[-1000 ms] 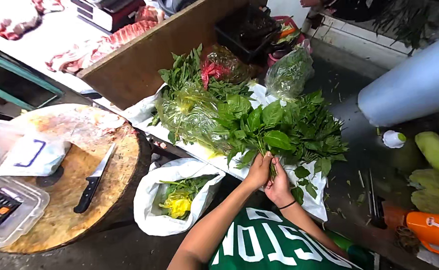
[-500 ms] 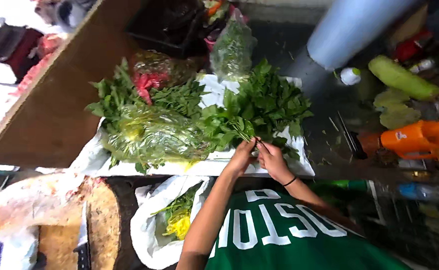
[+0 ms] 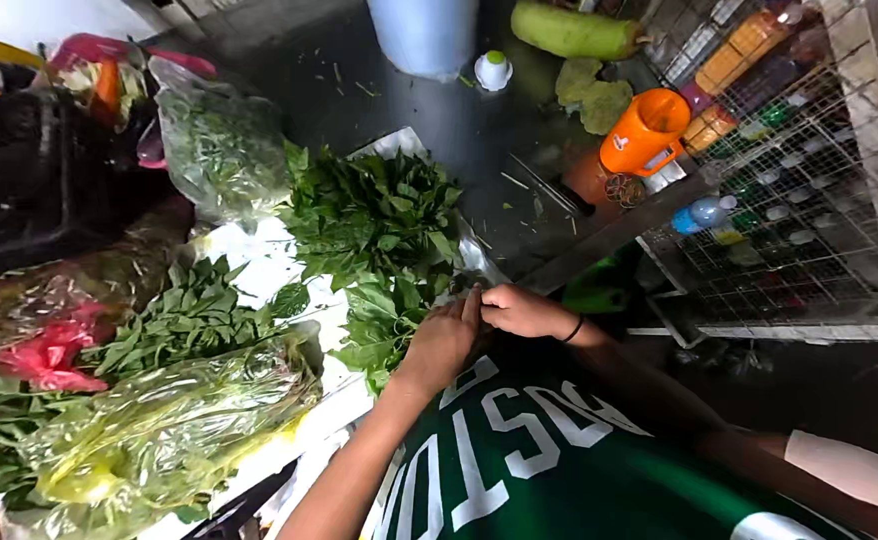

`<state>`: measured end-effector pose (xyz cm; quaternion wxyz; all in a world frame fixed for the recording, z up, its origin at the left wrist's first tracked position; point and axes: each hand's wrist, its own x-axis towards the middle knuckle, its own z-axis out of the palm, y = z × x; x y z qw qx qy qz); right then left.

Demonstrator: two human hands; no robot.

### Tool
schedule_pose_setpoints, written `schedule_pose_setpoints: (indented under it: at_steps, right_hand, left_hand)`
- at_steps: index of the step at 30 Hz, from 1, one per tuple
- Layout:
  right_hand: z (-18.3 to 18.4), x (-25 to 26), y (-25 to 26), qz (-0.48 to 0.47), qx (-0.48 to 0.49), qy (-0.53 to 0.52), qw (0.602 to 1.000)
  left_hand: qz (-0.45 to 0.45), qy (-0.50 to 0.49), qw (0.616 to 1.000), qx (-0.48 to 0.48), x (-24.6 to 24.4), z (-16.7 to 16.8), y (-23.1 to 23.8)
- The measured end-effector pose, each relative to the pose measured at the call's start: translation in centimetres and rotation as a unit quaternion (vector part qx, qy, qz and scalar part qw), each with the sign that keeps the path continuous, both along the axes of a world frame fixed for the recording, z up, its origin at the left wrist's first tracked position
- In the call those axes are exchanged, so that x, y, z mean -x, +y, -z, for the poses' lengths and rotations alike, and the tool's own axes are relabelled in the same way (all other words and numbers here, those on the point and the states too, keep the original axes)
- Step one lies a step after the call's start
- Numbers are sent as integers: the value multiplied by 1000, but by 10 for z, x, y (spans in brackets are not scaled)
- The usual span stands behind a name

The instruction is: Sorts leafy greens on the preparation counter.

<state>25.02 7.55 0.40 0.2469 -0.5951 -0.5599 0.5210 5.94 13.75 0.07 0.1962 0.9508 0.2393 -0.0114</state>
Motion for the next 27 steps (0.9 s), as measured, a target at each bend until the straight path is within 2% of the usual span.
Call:
schedule_pose_setpoints:
  at_steps: [3, 8, 11, 13, 16, 18, 19, 20, 22, 27]
  right_hand:
    - [8, -25, -3, -20, 29, 21, 999]
    - [12, -55, 5, -60, 94, 54, 992]
    - [28, -92, 22, 45, 52, 63, 996]
    - [49, -146, 47, 164, -8, -1, 986]
    - [88, -245, 61, 280, -22, -246, 928]
    - [146, -301, 51, 290, -13, -369, 883]
    - [187, -331, 47, 286, -11, -416, 863]
    - [220, -354, 46, 282, -6, -443, 851]
    - [252, -376, 47, 284, 1, -460, 842]
    - [275, -392, 47, 271, -28, -486, 830]
  left_hand:
    - [-12, 2, 999, 35, -18, 13, -9]
    - [-51, 32, 979, 194, -43, 8, -5]
    - [-103, 25, 965, 239, -44, 13, 13]
    - [-184, -37, 944, 272, -32, 21, 34]
    - [-305, -210, 855, 364, -23, -2, 49]
    - [-344, -301, 795, 399, -20, -30, 47]
    - [-350, -332, 779, 400, -20, -39, 45]
    - [-352, -353, 772, 396, -21, -46, 44]
    - [-351, -365, 776, 376, -22, -54, 40]
    - [-334, -364, 800, 341, -29, -57, 31]
